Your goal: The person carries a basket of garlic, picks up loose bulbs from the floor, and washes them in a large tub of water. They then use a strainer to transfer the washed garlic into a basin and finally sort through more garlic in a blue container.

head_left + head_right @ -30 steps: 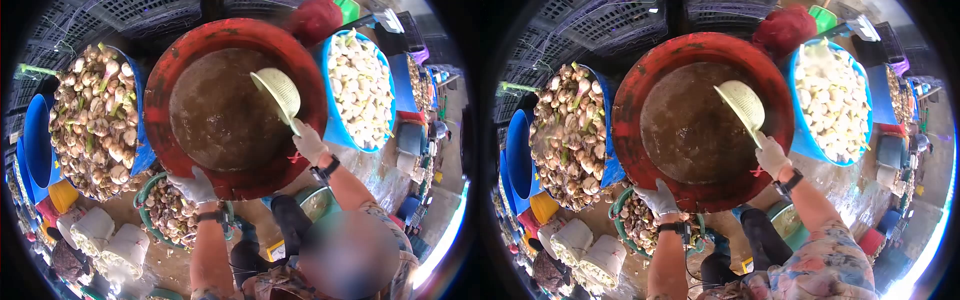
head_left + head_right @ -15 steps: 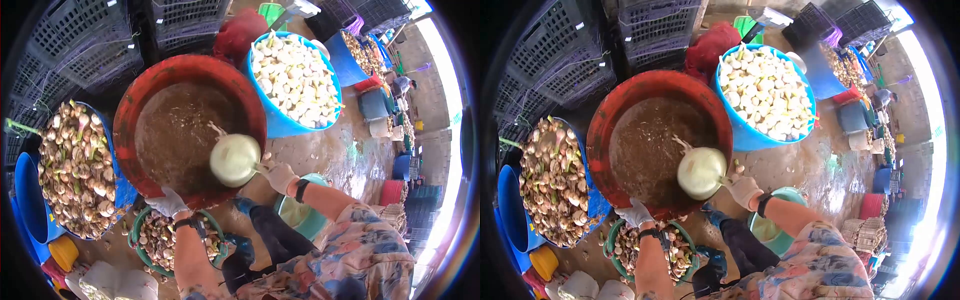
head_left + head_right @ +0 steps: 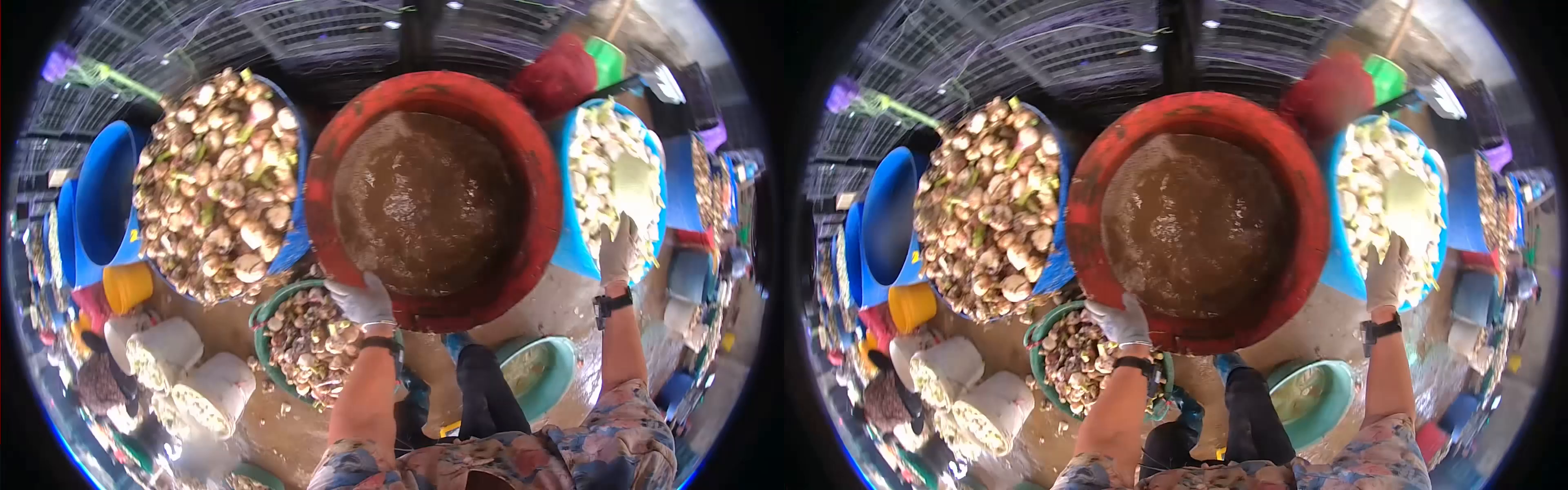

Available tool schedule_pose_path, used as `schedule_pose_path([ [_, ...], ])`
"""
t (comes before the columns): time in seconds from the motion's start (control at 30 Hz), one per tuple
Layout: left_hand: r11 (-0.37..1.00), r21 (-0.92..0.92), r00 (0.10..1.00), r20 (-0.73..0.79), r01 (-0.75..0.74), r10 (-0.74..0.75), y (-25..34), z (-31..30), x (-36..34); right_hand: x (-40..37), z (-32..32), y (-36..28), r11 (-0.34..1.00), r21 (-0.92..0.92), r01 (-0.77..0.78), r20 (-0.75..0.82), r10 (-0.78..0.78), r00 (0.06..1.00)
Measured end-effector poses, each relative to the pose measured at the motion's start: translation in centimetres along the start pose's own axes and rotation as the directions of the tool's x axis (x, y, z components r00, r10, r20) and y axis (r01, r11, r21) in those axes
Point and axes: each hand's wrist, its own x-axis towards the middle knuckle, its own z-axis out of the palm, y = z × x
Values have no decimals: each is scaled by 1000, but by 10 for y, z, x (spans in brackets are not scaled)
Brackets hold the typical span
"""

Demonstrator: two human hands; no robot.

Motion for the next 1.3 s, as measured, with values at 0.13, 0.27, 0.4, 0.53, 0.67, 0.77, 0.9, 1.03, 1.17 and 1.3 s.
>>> schedule_pose_path([
  [0.13,993,16,986,-119,-115,116,4,0,-3,36,46,-194,769,639,25,247,-237,940],
  [0.27,992,-36,987,-110,-123,118,11,-8,-3,52,79,-388,415,907,73,173,-524,834],
  [0.4,988,-135,997,-46,-73,67,4,-5,-7,36,131,-504,480,877,8,302,-564,769],
  [0.53,980,-152,990,-85,-126,114,-1,-2,-8,-53,135,-535,309,949,-69,242,-567,787],
  [0.67,957,-251,989,-62,-142,131,1,-6,-6,-109,117,-510,271,959,-83,245,-645,724],
  [0.77,944,-324,997,39,-57,74,6,-15,-5,-148,121,-489,213,976,52,118,-710,694],
  [0.9,799,-575,951,107,-178,289,-36,-13,-12,-164,96,-454,281,931,232,162,-889,428],
  [1.03,295,-859,794,503,418,341,-47,-51,-44,-191,68,-404,330,864,379,307,-944,121],
  [1.17,-15,-679,637,681,734,360,-70,-58,-103,-222,55,-329,379,820,428,381,-921,84],
  [1.3,19,-485,426,784,874,451,-95,-59,-159,-242,46,-242,352,589,728,427,-900,90],
])
